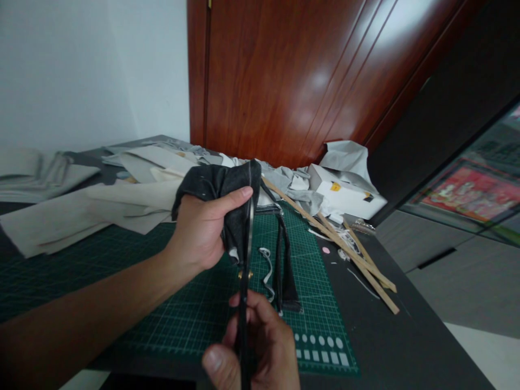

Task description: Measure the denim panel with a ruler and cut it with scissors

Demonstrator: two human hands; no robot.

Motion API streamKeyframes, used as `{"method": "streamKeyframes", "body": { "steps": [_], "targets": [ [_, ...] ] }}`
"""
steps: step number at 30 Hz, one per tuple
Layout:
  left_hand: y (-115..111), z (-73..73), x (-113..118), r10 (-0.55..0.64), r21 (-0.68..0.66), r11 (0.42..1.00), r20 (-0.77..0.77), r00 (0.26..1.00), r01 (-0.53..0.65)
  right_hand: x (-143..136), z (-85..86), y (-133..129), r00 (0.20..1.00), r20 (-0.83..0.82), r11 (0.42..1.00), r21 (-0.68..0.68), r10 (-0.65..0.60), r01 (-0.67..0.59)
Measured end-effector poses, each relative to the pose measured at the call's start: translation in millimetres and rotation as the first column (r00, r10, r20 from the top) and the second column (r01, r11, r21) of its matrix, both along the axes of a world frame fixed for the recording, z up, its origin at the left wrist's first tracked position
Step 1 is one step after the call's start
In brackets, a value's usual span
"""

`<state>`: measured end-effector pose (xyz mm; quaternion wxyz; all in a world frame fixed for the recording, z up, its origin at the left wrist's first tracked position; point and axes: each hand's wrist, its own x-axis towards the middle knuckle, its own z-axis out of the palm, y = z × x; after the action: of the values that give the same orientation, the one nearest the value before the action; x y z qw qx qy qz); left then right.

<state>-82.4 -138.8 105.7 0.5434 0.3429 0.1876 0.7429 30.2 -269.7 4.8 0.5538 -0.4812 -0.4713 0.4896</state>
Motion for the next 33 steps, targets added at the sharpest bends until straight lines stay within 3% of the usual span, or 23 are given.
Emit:
{"method": "streamKeyframes", "body": {
  "steps": [9, 18, 28, 33],
  "targets": [
    [2, -7.4, 6, 0.134, 0.123, 0.984, -0.014, 0.991, -0.132, -4, -1.8, 5, 0.999, -0.046, 1.0, 0.019, -0.011, 0.012],
    [2, -14.7, 5, 0.217, 0.196, 0.962, -0.138, 0.967, -0.188, -3, 6.6, 7, 1.0, -0.003, 1.0, -0.003, 0.012, -0.012],
    [4, -19.5, 2, 0.356, 0.268, 0.923, -0.322, 0.877, -0.277, -2, 9.8, 5, 1.0, -0.005, 1.0, 0.002, 0.009, -0.009],
    [0, -23.7, 3, 0.378, 0.333, 0.906, -0.36, 0.853, -0.261, -2, 12.7, 6, 0.999, -0.029, 0.999, -0.028, 0.021, -0.021]
  ]
}}
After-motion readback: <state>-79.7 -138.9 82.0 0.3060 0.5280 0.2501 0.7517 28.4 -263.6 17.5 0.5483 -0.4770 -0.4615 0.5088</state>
